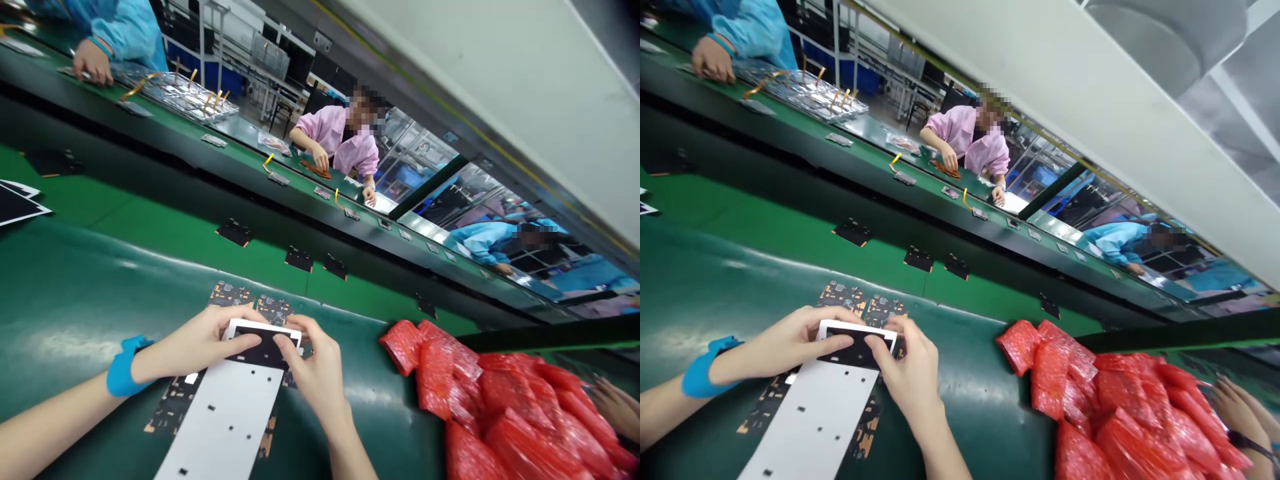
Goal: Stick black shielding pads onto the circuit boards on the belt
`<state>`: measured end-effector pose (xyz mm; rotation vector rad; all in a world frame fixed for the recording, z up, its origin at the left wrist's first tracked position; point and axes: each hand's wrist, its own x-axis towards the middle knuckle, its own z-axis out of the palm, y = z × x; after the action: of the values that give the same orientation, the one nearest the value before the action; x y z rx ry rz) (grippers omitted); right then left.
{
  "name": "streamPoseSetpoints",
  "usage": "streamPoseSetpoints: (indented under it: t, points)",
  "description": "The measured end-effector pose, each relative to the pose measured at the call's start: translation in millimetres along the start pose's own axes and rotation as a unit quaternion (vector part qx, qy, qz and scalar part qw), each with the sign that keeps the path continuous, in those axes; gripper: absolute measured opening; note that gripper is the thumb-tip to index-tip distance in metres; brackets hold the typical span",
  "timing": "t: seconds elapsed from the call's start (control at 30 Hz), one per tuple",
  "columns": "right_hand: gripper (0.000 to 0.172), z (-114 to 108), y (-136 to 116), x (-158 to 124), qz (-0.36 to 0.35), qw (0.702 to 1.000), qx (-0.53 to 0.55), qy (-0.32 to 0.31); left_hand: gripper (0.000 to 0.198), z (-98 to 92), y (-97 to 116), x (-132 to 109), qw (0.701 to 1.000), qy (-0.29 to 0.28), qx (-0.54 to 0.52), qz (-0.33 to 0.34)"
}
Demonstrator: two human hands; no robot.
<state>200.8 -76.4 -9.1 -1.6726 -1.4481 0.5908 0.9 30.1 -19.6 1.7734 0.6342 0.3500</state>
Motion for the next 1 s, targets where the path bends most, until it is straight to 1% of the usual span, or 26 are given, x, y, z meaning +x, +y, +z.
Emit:
streamPoseSetpoints:
  t: [0.03, 0.07, 0.1, 0.13, 0.2, 0.3, 0.37, 0.5, 0.53, 0.6, 0.67, 0.7, 0.73, 0.77, 0.8, 0.87, 0.9, 0.93, 1.0]
  points:
    - [0.031, -1, -2, -1, -0.033, 0.999, -0.015, 0.024, 0.043, 2.1, 1, 0, 1.0, 0.003, 0.007, -0.014]
    - [0.036, -2, -5, -2, -0.066, 0.997, -0.019, 0.032, 0.045, 3.7, 1, -1, 1.0, 0.004, 0.023, -0.018]
    - [0.035, -4, -7, -3, -0.092, 0.995, -0.015, 0.026, 0.046, 4.8, 2, -1, 0.999, 0.002, 0.039, -0.015]
    - [0.03, -6, -10, -4, -0.106, 0.994, -0.006, 0.006, 0.046, 5.4, 4, -2, 0.999, -0.003, 0.053, -0.008]
    - [0.018, -10, -15, -5, -0.095, 0.995, 0.019, -0.031, 0.046, 5.7, 6, -4, 0.997, -0.017, 0.074, 0.014]
    - [0.01, -13, -18, -4, -0.048, 0.995, 0.054, -0.063, 0.045, 5.7, 8, -7, 0.994, -0.032, 0.096, 0.049]
    - [0.009, -13, -17, -3, -0.033, 0.995, 0.072, -0.067, 0.043, 5.8, 9, -8, 0.991, -0.029, 0.109, 0.073]
    - [0.009, -10, -13, -4, -0.025, 0.993, 0.092, -0.068, 0.04, 6.5, 9, -10, 0.984, -0.021, 0.136, 0.109]
    - [0.01, -9, -12, -5, -0.021, 0.993, 0.09, -0.066, 0.04, 6.8, 8, -10, 0.984, -0.022, 0.141, 0.11]
    - [0.011, -6, -10, -7, -0.02, 0.996, 0.077, -0.047, 0.043, 7.6, 6, -9, 0.986, -0.025, 0.143, 0.08]
    - [0.01, -2, -8, -8, -0.061, 0.997, 0.045, 0.0, 0.046, 8.4, 5, -8, 0.993, -0.037, 0.109, 0.021]
    - [0.008, 0, -7, -8, -0.105, 0.994, 0.015, 0.033, 0.048, 8.7, 6, -7, 0.996, -0.042, 0.075, -0.009]
    - [0.008, 3, -5, -9, -0.16, 0.984, -0.025, 0.069, 0.05, 8.8, 6, -6, 0.998, -0.043, 0.037, -0.032]
    - [0.009, 6, -4, -8, -0.221, 0.967, -0.072, 0.106, 0.052, 8.8, 7, -5, 0.998, -0.04, 0.002, -0.048]
    - [0.011, 8, -2, -8, -0.277, 0.943, -0.12, 0.14, 0.053, 8.6, 9, -4, 0.998, -0.031, -0.024, -0.057]
    - [0.014, 11, 2, -8, -0.357, 0.895, -0.191, 0.186, 0.054, 7.7, 11, -4, 0.997, -0.001, -0.046, -0.069]
    - [0.016, 12, 3, -8, -0.38, 0.879, -0.21, 0.195, 0.054, 7.1, 11, -4, 0.996, 0.01, -0.046, -0.074]
    - [0.017, 12, 4, -9, -0.394, 0.871, -0.222, 0.193, 0.054, 6.6, 11, -4, 0.995, 0.018, -0.051, -0.081]
    - [0.021, 11, 4, -11, -0.409, 0.865, -0.233, 0.173, 0.053, 5.8, 10, -5, 0.992, 0.031, -0.073, -0.097]
